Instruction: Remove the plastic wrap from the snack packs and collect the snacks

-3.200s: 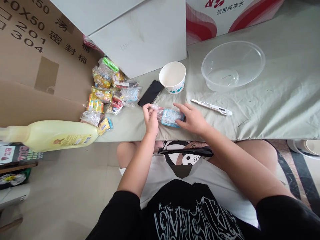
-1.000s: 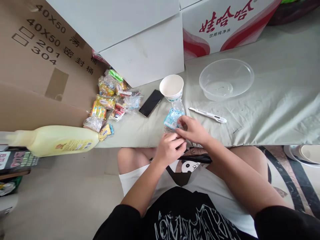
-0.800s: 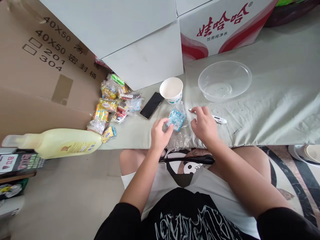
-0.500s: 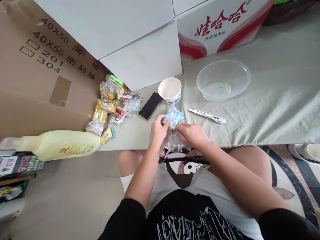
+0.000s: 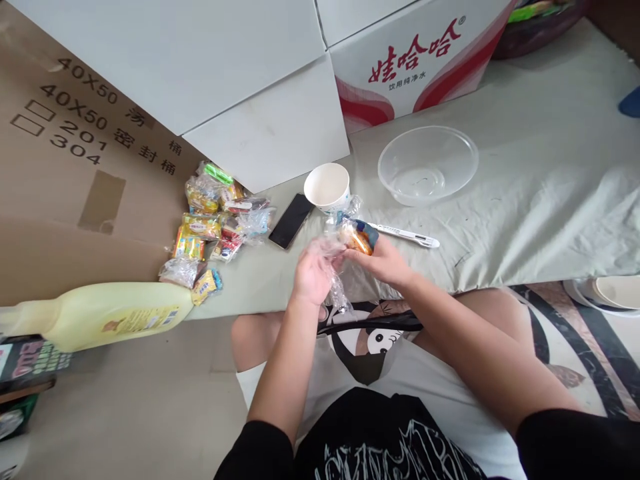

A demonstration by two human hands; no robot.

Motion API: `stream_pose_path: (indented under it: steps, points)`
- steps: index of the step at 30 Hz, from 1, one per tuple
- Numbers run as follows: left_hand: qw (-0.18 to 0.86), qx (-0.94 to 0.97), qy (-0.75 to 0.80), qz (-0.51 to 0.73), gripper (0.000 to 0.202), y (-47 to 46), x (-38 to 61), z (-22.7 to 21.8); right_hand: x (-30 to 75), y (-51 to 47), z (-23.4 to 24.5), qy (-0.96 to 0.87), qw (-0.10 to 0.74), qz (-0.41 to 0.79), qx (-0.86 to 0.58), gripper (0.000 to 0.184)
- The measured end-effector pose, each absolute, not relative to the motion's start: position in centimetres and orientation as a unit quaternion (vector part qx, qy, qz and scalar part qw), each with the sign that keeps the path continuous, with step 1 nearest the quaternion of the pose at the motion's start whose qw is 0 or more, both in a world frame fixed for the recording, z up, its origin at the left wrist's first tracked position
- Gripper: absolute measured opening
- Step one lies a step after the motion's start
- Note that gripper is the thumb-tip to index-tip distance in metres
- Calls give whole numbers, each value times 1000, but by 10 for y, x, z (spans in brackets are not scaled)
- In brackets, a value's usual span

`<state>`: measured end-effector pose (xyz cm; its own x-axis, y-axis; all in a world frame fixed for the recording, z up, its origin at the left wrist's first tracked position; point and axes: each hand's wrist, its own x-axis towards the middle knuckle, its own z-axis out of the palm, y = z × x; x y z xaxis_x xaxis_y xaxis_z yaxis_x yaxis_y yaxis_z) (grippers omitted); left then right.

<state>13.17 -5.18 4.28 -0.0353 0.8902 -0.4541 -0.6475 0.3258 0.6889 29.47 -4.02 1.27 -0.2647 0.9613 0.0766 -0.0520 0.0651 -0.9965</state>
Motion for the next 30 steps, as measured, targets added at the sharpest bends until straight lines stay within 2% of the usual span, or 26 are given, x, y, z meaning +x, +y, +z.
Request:
stream_pose_path:
  steps: [2,4,7,10,12,14,15,16,18,20,21,23,27,30]
  points:
    - [658,106,428,611,18,-47,118,41,302,-42,20,-565,459,558,-399,37]
    - [637,88,425,637,27,-43,101,36,310,-43,28,-584,469,511,-422,39]
    - [636,70,436,633,30,-42,84,25,326,-37,40,-610,483,390,-492,47]
    - [649,73,413,635,30,-42,80,17,348,-18,50,-568,504,330,-561,48]
    - [657,92,413,624,28,-42,82,15,364,-5,55,-530,524,266,-612,59]
    - [666,109,417,608,27,-42,84,15,376,-1,57,-493,525,185,-669,79]
    - [666,116,420,606,26,-41,85,15,378,-3,57,-482,520,157,-687,82]
    - [662,124,425,605,25,-41,86,16,377,-8,55,-481,515,149,-693,78]
    - [655,143,446,593,25,-43,87,18,367,-21,48,-515,509,196,-661,56]
    - [660,164,473,560,26,-47,88,21,347,-32,39,-566,501,309,-577,42]
    - [671,173,481,537,26,-49,89,22,337,-36,34,-589,490,359,-533,44]
    - [702,188,487,486,33,-57,91,25,318,-39,27,-630,454,426,-465,58]
    - [725,210,496,430,68,-73,91,30,300,-37,20,-618,386,561,-394,94]
    - [699,238,507,444,75,-78,88,36,297,-39,22,-551,328,689,-339,91]
